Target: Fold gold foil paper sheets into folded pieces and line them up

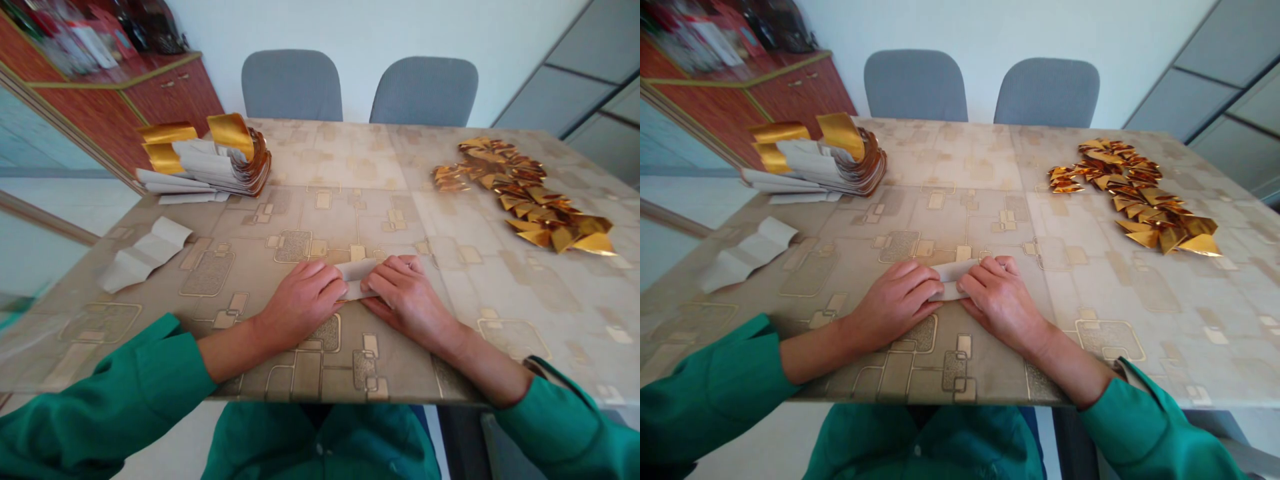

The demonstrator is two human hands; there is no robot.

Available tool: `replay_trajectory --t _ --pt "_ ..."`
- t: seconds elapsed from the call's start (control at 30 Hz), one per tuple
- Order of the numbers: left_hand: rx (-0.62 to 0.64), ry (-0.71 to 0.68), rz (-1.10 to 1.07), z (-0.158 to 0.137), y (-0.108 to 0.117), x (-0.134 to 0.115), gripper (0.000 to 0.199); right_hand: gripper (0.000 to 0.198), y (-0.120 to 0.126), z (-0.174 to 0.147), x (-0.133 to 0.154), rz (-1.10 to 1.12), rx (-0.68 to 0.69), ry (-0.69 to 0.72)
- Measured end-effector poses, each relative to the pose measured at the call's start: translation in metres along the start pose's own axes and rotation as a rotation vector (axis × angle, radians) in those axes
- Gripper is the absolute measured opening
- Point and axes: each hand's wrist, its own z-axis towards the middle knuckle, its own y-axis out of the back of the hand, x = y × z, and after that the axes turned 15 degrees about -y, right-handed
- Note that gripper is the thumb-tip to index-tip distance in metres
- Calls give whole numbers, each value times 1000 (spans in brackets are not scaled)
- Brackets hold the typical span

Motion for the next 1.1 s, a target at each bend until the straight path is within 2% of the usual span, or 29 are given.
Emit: replay_trajectory --t 0.07,0.2,0.3,0.4,0.5,0.63,0.73,0.83,0.9,1.0,1.1 --pt "3 16 -51 -2 0 -1 15 15 0 -1 -1 44 21 -12" --pt "0 73 -171 -2 0 0 34 13 2 0 0 69 47 -26" --pt "2 108 -196 -1 -2 3 25 10 4 1 0 69 46 -25" --pt "-9 144 -211 0 -5 6 17 14 6 0 0 47 -18 -13" --pt "-53 205 -247 -1 -9 10 11 7 7 -1 -1 -13 -74 18" --pt "-88 287 -325 -2 -12 13 16 17 6 -2 -5 -61 -79 29" --pt "-122 334 -371 -1 -8 14 17 23 5 0 -7 -49 -12 48" --pt "-203 254 -216 -1 2 11 3 25 5 1 -7 -21 46 41" --pt "-222 124 -85 -1 9 6 13 24 4 1 -6 -6 71 26" --pt "-97 -10 -52 -1 11 0 15 23 4 0 -6 18 115 9" --pt "11 -11 -69 -2 5 -3 20 19 3 0 -8 65 160 -9"
